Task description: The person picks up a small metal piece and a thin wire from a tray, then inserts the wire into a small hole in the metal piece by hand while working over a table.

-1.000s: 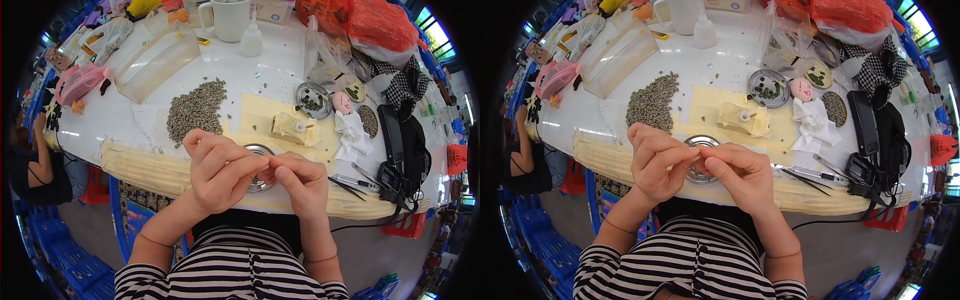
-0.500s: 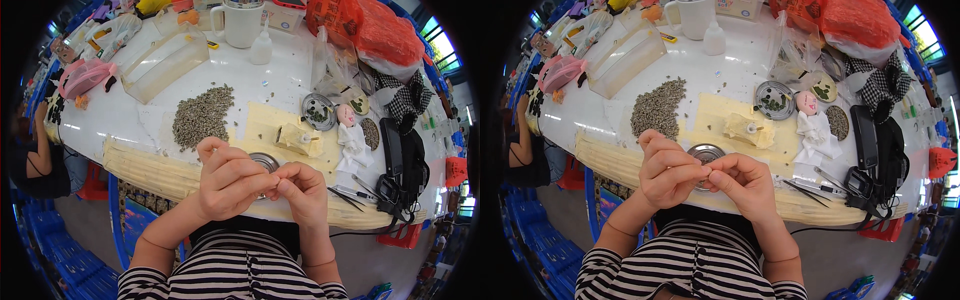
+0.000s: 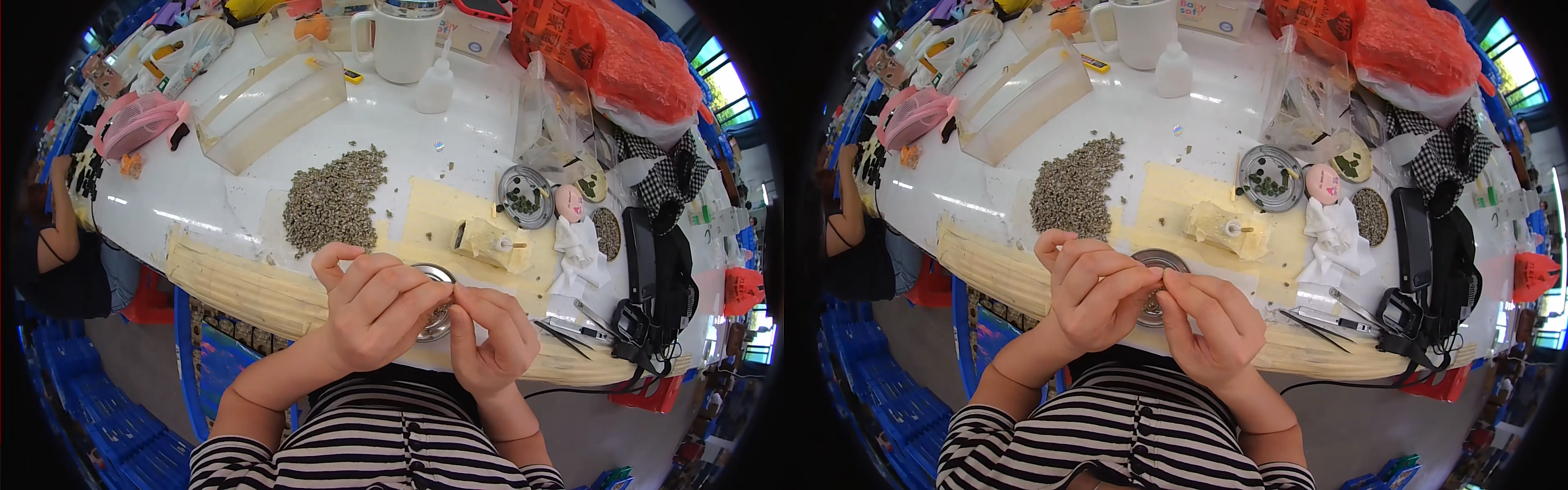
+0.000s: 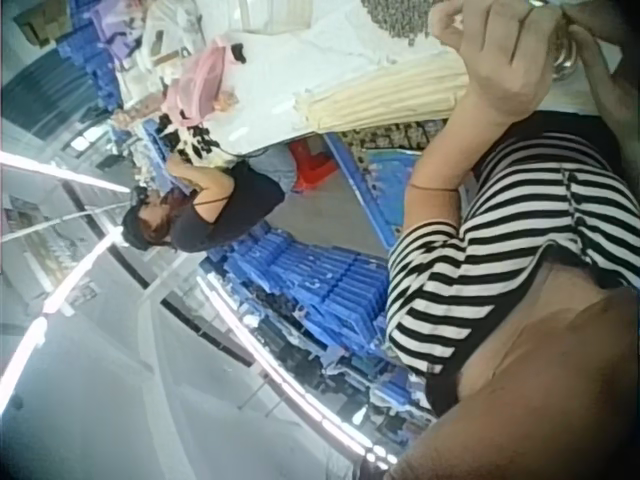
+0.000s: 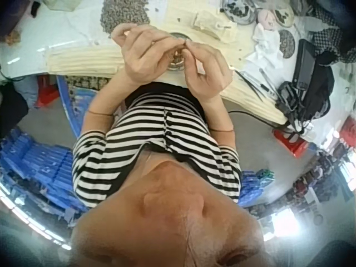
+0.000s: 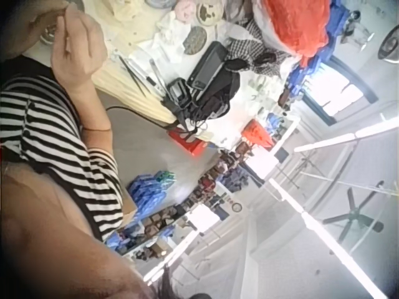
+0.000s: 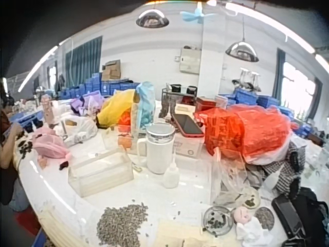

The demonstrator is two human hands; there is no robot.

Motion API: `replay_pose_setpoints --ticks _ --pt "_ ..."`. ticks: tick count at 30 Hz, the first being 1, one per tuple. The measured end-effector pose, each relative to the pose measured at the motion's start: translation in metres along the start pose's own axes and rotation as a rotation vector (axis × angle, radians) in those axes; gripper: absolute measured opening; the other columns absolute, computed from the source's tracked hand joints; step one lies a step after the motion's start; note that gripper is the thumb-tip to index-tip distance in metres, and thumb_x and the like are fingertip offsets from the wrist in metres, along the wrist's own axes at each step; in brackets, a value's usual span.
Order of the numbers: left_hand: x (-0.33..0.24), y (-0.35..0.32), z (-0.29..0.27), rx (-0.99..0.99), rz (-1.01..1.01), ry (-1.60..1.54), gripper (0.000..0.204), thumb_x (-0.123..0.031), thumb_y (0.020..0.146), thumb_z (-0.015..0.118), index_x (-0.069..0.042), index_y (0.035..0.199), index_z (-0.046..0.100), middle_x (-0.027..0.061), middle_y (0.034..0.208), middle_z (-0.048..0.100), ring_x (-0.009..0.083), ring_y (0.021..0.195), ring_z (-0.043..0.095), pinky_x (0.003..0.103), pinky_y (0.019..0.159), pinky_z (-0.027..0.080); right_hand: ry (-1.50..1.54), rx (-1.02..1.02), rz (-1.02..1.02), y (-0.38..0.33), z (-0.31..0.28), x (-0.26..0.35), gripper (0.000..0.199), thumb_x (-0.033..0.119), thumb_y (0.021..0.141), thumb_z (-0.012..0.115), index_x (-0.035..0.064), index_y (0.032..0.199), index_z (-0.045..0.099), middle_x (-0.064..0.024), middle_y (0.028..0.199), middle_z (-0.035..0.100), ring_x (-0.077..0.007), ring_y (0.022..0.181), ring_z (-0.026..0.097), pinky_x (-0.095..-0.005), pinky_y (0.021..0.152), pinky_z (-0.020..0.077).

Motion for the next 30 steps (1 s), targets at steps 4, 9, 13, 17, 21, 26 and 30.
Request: replay_pose_setpoints --ticks 4,9,13,17,21,26,30 --pt "0.006 0.001 0.001 -0.033 -0.05 -0.042 0.022 -0.013 0.069 0.079 -0.014 0.09 0.071 -0.0056 0.086 0.062 0.0151 0.079 0.056 0.039 0.088 0.03 -0.082 0.001 -0.055 -0.001 0.003 0.009 0.027 -0.003 0.078 0.077 -0.0022 0.105 0.073 -0.0141 0.091 0.072 -0.0233 0.078 0.07 -0.0294 0.068 0.0573" --pt "0.008 0.001 0.001 -0.029 -0.073 -0.061 0.022 -0.013 0.069 0.079 -0.014 0.09 0.072 -0.005 0.085 0.062 0.0154 0.078 0.056 0.039 0.087 0.03 0.001 0.026 0.014 -0.002 0.001 -0.002 0.027 -0.004 0.079 0.075 -0.0022 0.106 0.073 -0.0152 0.093 0.073 -0.0236 0.079 0.071 -0.0289 0.07 0.0572" --pt "0.004 0.001 0.001 -0.017 -0.059 -0.077 0.021 -0.014 0.073 0.08 -0.015 0.092 0.072 -0.0046 0.087 0.06 0.0171 0.082 0.053 0.037 0.085 0.031 0.014 0.023 0.039 -0.005 -0.001 -0.005 0.026 -0.004 0.081 0.074 -0.0024 0.107 0.073 -0.0156 0.093 0.073 -0.0238 0.079 0.071 -0.0287 0.07 0.0569" --pt "0.005 0.0 -0.001 -0.036 -0.044 -0.125 0.023 -0.015 0.072 0.081 -0.016 0.093 0.073 -0.0059 0.087 0.061 0.0162 0.082 0.054 0.036 0.085 0.031 0.13 0.06 0.142 -0.008 0.001 -0.015 0.023 -0.004 0.083 0.073 -0.0043 0.105 0.072 -0.0164 0.094 0.073 -0.0214 0.083 0.07 -0.028 0.073 0.0557" --pt "0.002 -0.001 -0.005 -0.043 -0.015 -0.183 0.024 -0.014 0.072 0.08 -0.017 0.094 0.074 -0.0076 0.088 0.061 0.0147 0.081 0.054 0.035 0.083 0.031 0.632 0.194 0.45 -0.019 0.019 -0.042 0.018 -0.004 0.086 0.07 -0.0064 0.104 0.071 -0.0146 0.096 0.071 -0.0178 0.086 0.067 -0.027 0.077 0.053" --pt "0.007 0.004 0.001 0.049 -0.007 -0.365 0.023 -0.015 0.071 0.08 -0.017 0.094 0.075 -0.0088 0.09 0.062 0.0136 0.081 0.054 0.034 0.081 0.031 0.965 0.234 0.611 -0.027 0.03 -0.049 0.013 -0.004 0.088 0.068 -0.0058 0.101 0.07 -0.0113 0.096 0.069 -0.0159 0.084 0.064 -0.0267 0.076 0.0512" --pt "0.003 0.001 0.0 0.03 -0.005 -0.252 0.024 -0.016 0.071 0.08 -0.018 0.094 0.075 -0.0084 0.089 0.062 0.0137 0.081 0.054 0.036 0.086 0.031 0.914 0.176 0.633 -0.03 0.024 -0.054 0.012 -0.005 0.086 0.07 -0.0041 0.098 0.069 -0.0107 0.096 0.069 -0.015 0.084 0.064 -0.0265 0.077 0.0512"
Point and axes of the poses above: each hand's wrist, its own y-axis towards the middle knuckle, its own z-axis out of the palm, x = y × z, the point moved 10 cm from there along y, towards the middle knuckle
